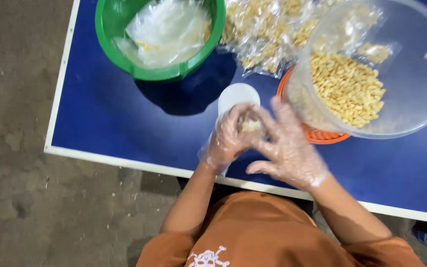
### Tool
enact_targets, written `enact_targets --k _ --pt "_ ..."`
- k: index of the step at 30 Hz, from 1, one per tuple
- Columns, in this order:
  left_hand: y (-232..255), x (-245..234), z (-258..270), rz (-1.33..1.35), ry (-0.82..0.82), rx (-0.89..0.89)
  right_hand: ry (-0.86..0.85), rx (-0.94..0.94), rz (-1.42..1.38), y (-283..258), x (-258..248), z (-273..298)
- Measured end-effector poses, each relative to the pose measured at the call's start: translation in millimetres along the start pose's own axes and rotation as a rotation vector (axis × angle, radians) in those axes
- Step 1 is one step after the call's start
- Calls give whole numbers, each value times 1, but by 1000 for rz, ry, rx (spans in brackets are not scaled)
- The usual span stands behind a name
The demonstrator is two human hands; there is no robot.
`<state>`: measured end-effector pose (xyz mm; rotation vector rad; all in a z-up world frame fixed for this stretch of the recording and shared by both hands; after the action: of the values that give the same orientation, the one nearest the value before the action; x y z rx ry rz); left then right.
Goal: Manually weighing and packaging small snacks into individual plastic bags on a scale.
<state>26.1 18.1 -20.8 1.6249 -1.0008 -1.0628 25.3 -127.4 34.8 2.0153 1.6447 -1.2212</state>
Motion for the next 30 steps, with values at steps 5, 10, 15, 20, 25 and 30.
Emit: enact_targets --k 5,10,15,20,25,30 --pt "-4 -11 24 -219 304 203 347 373 -236 1 16 12" --pt "-9 -4 47 -257 343 216 337 755 -407 22 49 29" --pt "-4 -12 54 -124 315 198 430 1105 -572 45 67 47" --pt "-2 -23 58 -64 354 160 393 968 -731 53 81 53" --pt "-10 -20 64 -39 406 255 364 853 -729 38 71 43" --pt "1 -22 50 -25 433 180 287 797 -906 45 69 30"
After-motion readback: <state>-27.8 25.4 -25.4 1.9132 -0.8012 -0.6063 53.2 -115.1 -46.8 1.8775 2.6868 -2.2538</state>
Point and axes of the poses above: each hand's wrist, its own z-axis away from the middle knuckle, its own x-axis out of the palm, y = z × x, the point moved 7 cm from there along -z, towards the middle knuckle, and after that the axes turned 13 degrees about y, right-handed, at the moved point
